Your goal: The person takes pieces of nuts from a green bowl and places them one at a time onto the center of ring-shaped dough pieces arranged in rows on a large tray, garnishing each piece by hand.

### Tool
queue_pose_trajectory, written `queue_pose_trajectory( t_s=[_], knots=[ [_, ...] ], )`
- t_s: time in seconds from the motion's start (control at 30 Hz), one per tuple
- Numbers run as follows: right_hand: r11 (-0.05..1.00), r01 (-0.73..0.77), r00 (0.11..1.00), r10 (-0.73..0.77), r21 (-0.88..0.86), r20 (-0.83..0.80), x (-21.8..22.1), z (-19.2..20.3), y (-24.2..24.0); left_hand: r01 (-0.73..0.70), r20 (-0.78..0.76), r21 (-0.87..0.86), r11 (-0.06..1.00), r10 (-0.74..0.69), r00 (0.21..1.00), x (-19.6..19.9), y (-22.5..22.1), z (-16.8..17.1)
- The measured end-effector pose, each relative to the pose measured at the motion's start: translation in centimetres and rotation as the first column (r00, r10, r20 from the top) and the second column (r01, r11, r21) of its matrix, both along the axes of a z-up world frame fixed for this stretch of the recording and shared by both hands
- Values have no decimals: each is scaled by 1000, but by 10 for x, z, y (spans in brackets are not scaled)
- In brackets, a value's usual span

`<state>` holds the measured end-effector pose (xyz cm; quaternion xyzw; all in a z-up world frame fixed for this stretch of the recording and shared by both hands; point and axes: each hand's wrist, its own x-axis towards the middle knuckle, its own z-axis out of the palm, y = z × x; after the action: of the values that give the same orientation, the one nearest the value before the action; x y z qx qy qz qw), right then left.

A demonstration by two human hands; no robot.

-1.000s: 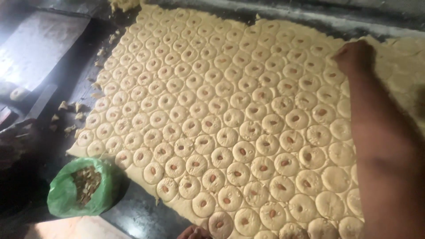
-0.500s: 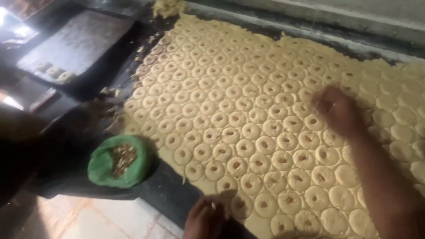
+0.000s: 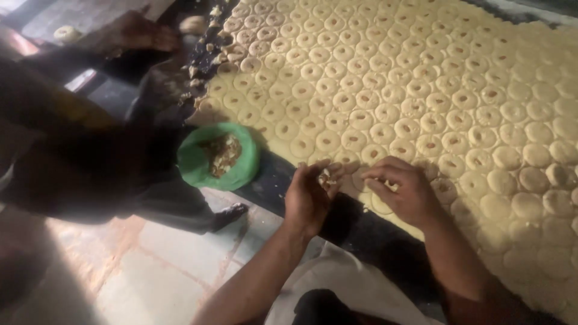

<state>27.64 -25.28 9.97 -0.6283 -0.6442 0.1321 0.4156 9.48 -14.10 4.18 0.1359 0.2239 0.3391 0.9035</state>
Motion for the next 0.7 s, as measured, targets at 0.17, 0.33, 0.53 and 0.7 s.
queue_pose_trajectory(
  t_s=[0.17, 0.33, 0.53, 0.7],
  knots=[
    [995, 80, 997, -78, -53, 28, -52, 9, 14, 175, -20, 60, 983, -174, 985, -20, 8, -2],
    [999, 37, 999, -35, -33, 38, -82, 3, 25, 211, 44, 97, 973, -216, 975, -36, 11, -2],
    [986, 110, 981, -88, -121, 175, -96, -5, 31, 272, 95, 125, 954, -284, 954, -41, 9, -8],
    [983, 176, 965, -163, -50, 206, -85, -25, 27, 292, 74, 104, 951, -300, 951, -35, 1, -15]
  ],
)
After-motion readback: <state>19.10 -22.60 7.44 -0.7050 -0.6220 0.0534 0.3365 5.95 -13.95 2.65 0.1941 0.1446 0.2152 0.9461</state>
